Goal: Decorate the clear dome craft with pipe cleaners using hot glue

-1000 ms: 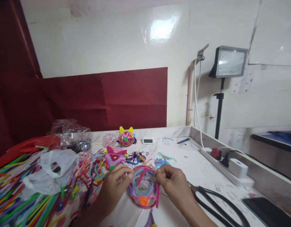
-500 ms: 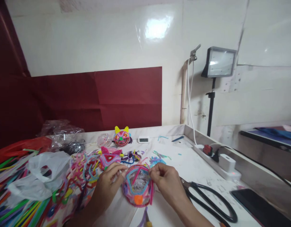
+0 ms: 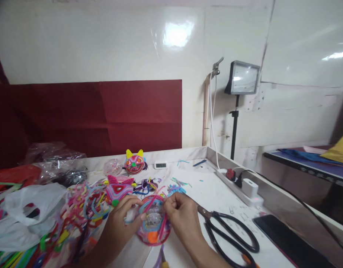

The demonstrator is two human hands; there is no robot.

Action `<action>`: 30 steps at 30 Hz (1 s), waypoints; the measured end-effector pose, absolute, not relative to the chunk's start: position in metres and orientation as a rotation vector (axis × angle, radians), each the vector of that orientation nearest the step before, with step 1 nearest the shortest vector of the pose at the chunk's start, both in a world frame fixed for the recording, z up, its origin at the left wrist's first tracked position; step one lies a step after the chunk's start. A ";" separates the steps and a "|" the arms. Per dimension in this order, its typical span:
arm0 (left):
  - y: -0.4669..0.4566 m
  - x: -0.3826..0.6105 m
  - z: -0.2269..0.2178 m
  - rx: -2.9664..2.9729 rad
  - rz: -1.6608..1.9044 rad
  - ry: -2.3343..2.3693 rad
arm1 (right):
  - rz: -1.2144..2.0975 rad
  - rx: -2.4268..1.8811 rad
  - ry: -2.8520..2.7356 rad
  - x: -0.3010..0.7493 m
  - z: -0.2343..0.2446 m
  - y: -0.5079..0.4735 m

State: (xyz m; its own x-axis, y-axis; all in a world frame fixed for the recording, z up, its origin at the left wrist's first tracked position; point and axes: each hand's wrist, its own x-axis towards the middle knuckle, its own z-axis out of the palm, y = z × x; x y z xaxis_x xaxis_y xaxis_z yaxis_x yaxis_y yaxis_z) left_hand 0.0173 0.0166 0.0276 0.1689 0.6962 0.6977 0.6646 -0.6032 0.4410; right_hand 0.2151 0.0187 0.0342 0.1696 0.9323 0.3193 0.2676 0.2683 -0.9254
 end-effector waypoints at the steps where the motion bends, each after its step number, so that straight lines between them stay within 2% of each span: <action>1: 0.017 0.018 0.027 2.376 1.458 1.395 | 0.701 -1.249 -1.347 0.214 0.035 0.018; 12: 0.016 0.025 0.031 2.340 1.519 1.421 | 0.779 -1.205 -1.452 0.214 0.036 0.013; 22: 0.019 0.013 0.037 2.290 1.439 1.355 | 0.799 -1.116 -1.668 0.220 0.052 0.027; 30: 0.013 0.019 0.043 2.344 1.398 1.400 | 0.793 -1.120 -1.625 0.216 0.058 0.034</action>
State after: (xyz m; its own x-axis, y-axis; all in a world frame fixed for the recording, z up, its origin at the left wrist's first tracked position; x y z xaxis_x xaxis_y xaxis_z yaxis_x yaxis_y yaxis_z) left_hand 0.0186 0.0127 0.0429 0.1689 0.7304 0.6618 0.6625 -0.5813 0.4724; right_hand 0.2157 0.0341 0.0584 -0.1046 0.9312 0.3491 0.2981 0.3643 -0.8823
